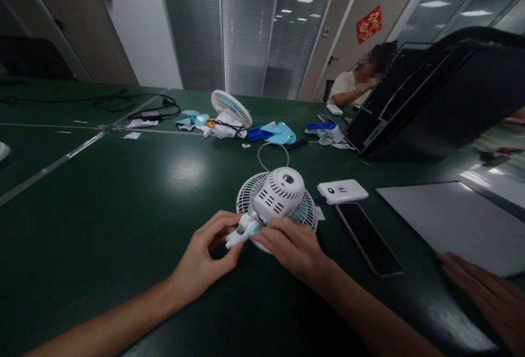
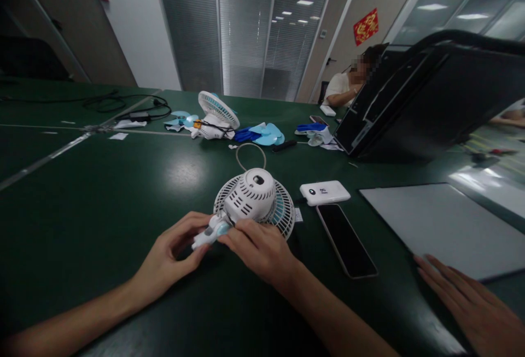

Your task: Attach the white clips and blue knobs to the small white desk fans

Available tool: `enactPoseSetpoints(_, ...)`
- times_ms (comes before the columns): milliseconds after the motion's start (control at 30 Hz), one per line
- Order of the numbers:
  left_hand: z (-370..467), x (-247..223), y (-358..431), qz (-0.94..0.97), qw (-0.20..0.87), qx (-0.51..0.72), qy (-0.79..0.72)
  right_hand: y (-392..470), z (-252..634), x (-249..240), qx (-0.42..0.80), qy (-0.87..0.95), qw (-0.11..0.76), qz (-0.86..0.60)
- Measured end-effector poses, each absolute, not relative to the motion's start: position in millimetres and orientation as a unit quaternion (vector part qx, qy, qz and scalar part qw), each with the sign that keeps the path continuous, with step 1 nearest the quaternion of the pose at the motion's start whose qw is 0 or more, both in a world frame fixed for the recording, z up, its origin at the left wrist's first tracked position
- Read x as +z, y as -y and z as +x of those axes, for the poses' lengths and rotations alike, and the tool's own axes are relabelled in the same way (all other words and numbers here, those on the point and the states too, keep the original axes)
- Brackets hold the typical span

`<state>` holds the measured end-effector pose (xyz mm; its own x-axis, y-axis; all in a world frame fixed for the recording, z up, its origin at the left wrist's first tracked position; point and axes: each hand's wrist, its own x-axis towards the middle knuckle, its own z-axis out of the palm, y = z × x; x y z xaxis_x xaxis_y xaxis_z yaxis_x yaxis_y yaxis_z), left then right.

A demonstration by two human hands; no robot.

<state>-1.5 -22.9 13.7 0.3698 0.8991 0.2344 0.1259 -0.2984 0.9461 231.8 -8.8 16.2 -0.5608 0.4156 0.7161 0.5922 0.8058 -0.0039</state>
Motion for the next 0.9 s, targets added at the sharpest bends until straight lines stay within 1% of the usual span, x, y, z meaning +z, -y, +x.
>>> enactPoseSetpoints(267, -0.1, 13.8, 23.0, 0.679, 0.469, 0.426, -0.371, 8.7, 228.2, 22.6, -0.136, 0.859, 0.396, -0.295)
enactPoseSetpoints(400, -1.0, 12.6, 21.7, 0.672, 0.481, 0.428, -0.366, 8.3, 237.9, 21.8, -0.121, 0.88, 0.382, -0.256)
enactPoseSetpoints(567, -1.5, 12.1, 21.1, 0.67, 0.488, 0.424, -0.365, 7.8, 245.1, 19.0, -0.107, 0.893, 0.355, -0.256)
enactPoseSetpoints(767, -0.9, 12.2, 22.7, 0.682, 0.469, 0.422, -0.37, 8.3, 233.2, 16.5, -0.144, 0.879, 0.36, -0.277)
enactPoseSetpoints(900, -1.0, 10.9, 21.8, 0.679, 0.469, 0.425, -0.372, 9.5, 233.5, 19.1, -0.14, 0.879, 0.365, -0.273)
